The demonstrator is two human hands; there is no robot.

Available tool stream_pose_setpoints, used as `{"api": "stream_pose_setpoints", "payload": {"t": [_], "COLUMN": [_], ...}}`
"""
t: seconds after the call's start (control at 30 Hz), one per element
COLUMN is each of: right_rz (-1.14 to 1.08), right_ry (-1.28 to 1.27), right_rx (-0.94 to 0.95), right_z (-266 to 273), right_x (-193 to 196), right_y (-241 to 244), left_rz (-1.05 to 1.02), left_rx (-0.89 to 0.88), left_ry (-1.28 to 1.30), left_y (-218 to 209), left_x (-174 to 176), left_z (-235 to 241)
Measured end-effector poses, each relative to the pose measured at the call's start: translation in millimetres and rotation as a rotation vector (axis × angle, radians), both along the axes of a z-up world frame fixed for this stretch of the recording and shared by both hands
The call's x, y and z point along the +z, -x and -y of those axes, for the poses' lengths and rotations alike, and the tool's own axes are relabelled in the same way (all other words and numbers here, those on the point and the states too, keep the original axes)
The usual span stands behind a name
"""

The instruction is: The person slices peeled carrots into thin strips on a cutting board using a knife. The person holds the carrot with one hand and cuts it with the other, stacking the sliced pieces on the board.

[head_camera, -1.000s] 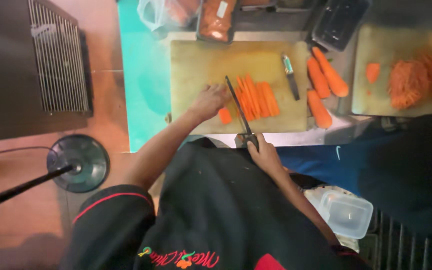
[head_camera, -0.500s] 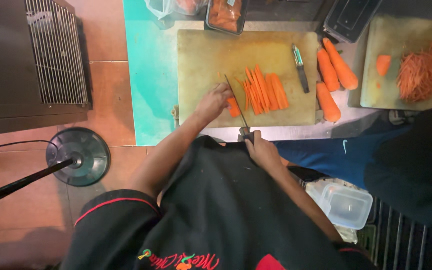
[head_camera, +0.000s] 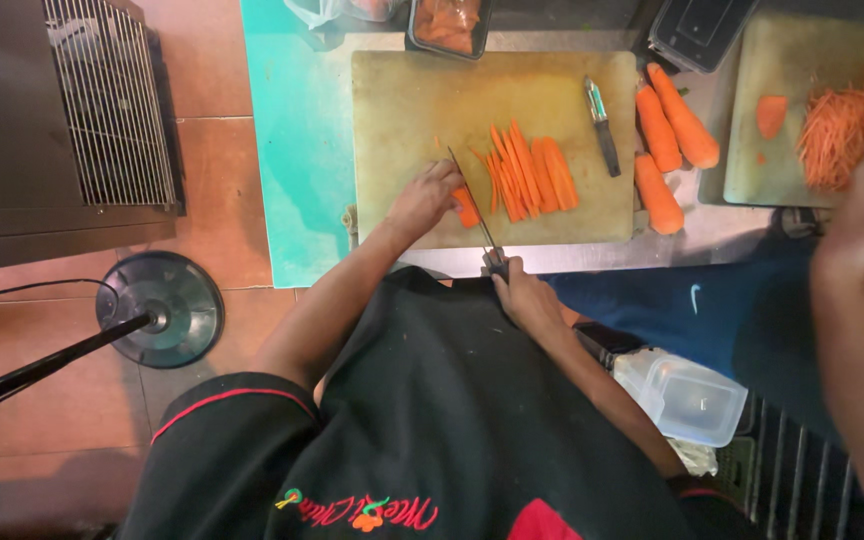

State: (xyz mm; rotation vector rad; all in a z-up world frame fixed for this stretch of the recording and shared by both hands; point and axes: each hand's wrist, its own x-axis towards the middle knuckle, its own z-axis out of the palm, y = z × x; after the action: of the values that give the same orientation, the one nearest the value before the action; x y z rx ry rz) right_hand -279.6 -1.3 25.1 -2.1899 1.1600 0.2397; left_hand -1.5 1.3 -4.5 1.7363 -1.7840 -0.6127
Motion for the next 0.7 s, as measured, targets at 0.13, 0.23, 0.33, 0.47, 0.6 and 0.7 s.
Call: {"api": "stream_pose_setpoints", "payload": {"t": [0.13, 0.23, 0.33, 0.47, 0.6, 0.7], "right_rz": [0.015, -0.041, -0.063, 0.048, -0.006, 0.042], "right_ry": [0.013, -0.002, -0.031, -0.006, 0.027, 0.083], "right_rx": [0.025, 0.049, 0.049, 0.072, 0.081, 0.078], "right_z": [3.0, 5.0, 7.1, 8.6, 8.1, 5.5], "right_x": [-5.9, -12.4, -13.9, -4.2, -1.4, -4.8], "right_y": [1.3, 1.5, 3.2, 3.3, 1.8, -0.9], "left_rz": [-0.004, -0.107, -0.149, -0.163, -0.223, -0.223], "left_rx": [0.053, 0.222, 0.298, 0.328, 0.35, 0.328], "left_ry": [0.096, 0.091, 0.071, 0.003, -0.018, -0.006], "left_y": [-0.2, -3.8, -6.4, -8.4, -8.0, -11.2], "left_x": [-9.4, -18.6, -22.4, -20.1, -19.8, -21.5], "left_z": [5.6, 19.5, 32.5, 38.9, 42.0, 44.2]}}
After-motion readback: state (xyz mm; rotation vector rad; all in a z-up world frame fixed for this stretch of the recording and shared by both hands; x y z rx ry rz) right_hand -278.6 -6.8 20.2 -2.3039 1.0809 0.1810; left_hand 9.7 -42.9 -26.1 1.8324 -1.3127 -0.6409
